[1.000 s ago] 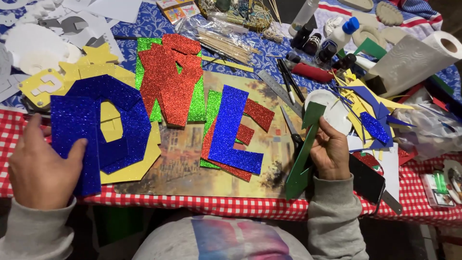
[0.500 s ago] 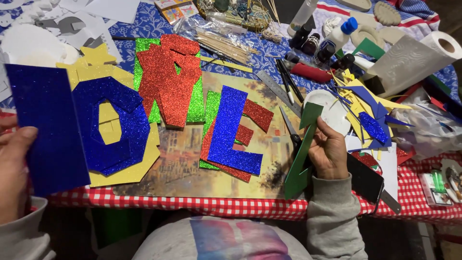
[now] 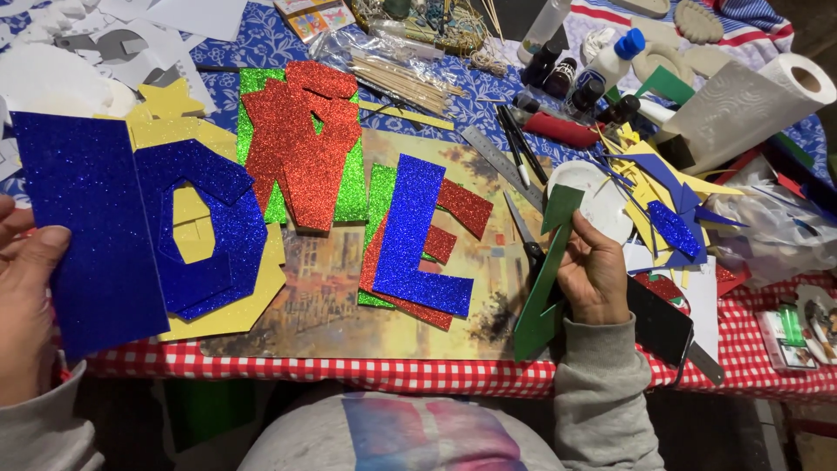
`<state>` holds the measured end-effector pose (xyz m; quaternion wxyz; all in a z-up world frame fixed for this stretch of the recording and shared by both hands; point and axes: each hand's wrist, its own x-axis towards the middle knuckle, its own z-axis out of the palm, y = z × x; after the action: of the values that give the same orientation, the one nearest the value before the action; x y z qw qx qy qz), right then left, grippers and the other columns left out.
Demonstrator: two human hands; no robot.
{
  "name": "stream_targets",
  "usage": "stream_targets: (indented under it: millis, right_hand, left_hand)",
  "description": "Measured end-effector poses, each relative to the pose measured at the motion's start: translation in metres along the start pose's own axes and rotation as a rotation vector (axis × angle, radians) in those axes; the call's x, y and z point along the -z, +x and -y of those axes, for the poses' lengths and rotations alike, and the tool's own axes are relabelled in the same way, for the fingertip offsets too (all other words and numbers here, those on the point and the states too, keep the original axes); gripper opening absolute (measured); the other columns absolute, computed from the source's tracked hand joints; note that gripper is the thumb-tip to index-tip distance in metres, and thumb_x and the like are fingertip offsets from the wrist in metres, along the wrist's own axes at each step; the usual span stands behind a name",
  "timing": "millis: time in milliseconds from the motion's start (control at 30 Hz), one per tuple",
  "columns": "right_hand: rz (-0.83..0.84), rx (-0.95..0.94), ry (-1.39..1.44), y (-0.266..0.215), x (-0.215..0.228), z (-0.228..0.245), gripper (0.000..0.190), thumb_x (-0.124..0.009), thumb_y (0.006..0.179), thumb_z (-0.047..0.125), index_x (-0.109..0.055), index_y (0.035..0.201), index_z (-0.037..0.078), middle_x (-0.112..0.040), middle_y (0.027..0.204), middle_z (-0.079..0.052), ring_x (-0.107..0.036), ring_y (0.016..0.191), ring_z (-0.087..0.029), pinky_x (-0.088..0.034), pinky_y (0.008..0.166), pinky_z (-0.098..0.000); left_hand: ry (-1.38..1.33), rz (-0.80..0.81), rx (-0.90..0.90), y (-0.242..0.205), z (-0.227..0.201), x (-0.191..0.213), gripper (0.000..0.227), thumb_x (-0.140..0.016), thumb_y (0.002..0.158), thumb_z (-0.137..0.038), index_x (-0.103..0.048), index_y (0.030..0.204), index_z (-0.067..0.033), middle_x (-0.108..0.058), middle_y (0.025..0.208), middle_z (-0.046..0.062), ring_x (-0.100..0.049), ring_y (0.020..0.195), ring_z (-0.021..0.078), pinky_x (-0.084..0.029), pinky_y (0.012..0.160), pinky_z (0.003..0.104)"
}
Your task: Arranging and marking glitter foam letters on a workbench.
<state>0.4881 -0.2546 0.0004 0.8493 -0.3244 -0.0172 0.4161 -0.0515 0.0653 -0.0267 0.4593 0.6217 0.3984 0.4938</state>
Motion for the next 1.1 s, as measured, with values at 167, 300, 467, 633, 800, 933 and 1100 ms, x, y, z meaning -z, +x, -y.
stream_targets:
  millis: [167,300,467,633,800,933,1100]
  right_hand:
    - [-0.029,0.0,0.022,0.001,0.0,0.0,0.026,-0.059,0.103,-0.001,-0.057,0.127,-0.009,-0.072,0.114,-0.019,-0.074,0.103,-0.025,-0.062,0.09,-0.0301]
    - [-0.027,0.003,0.011,0.0,-0.002,0.0,0.026,-0.059,0.102,-0.001,-0.057,0.127,-0.008,-0.072,0.114,-0.018,-0.074,0.102,-0.024,-0.062,0.089,-0.0298]
    - [-0.026,0.001,0.02,0.0,0.001,0.0,0.025,-0.06,0.103,-0.001,-0.058,0.126,-0.01,-0.071,0.113,-0.019,-0.074,0.101,-0.024,-0.063,0.089,-0.0292]
    - [0.01,-0.016,0.026,0.0,0.005,0.001,0.021,-0.059,0.104,0.0,-0.059,0.123,-0.009,-0.072,0.112,-0.019,-0.074,0.101,-0.024,-0.062,0.09,-0.0296]
    - [-0.015,-0.005,-0.064,-0.013,-0.021,-0.002,0.022,-0.058,0.104,0.002,-0.06,0.124,-0.006,-0.072,0.111,-0.015,-0.074,0.1,-0.022,-0.061,0.091,-0.0309]
    - [0.053,-0.019,-0.176,-0.013,-0.03,-0.008,0.024,-0.058,0.105,0.005,-0.06,0.128,-0.003,-0.071,0.114,-0.012,-0.072,0.101,-0.019,-0.06,0.091,-0.0316]
    - [0.078,-0.042,-0.182,-0.009,-0.021,-0.01,0.021,-0.058,0.107,0.005,-0.058,0.127,-0.002,-0.07,0.115,-0.012,-0.071,0.101,-0.02,-0.06,0.09,-0.0343]
  left_hand:
    - [0.04,-0.005,0.002,-0.003,-0.009,-0.005,0.041,-0.061,0.115,-0.011,-0.043,0.151,-0.0009,-0.061,0.13,0.013,-0.068,0.114,0.0203,-0.06,0.099,0.031]
    - [0.024,-0.017,0.034,-0.003,-0.003,-0.005,0.042,-0.062,0.115,-0.011,-0.042,0.151,-0.0008,-0.062,0.128,0.013,-0.069,0.112,0.0202,-0.061,0.096,0.031]
    - [0.073,-0.026,-0.036,-0.01,-0.004,-0.024,0.043,-0.062,0.111,-0.002,-0.044,0.15,0.0012,-0.063,0.13,0.013,-0.07,0.114,0.0176,-0.063,0.103,0.031]
    - [0.428,-0.081,-0.138,-0.017,-0.046,-0.05,0.044,-0.083,0.095,-0.001,-0.061,0.132,0.0071,-0.067,0.12,0.019,-0.067,0.102,0.0204,-0.057,0.086,0.03]
    - [0.809,0.125,-0.234,0.008,-0.092,-0.051,0.055,-0.088,0.084,-0.014,-0.067,0.131,0.0048,-0.068,0.118,0.025,-0.07,0.095,0.0304,-0.058,0.083,0.04]
    - [0.984,0.763,-0.19,0.048,-0.138,-0.084,0.071,-0.087,0.072,-0.048,-0.068,0.13,-0.0125,-0.072,0.114,0.015,-0.072,0.103,0.0318,-0.058,0.092,0.043]
    - [1.186,1.281,0.093,0.063,-0.115,-0.083,0.095,-0.08,0.075,-0.062,-0.045,0.156,-0.0272,-0.061,0.138,0.008,-0.064,0.126,0.0237,-0.053,0.107,0.036]
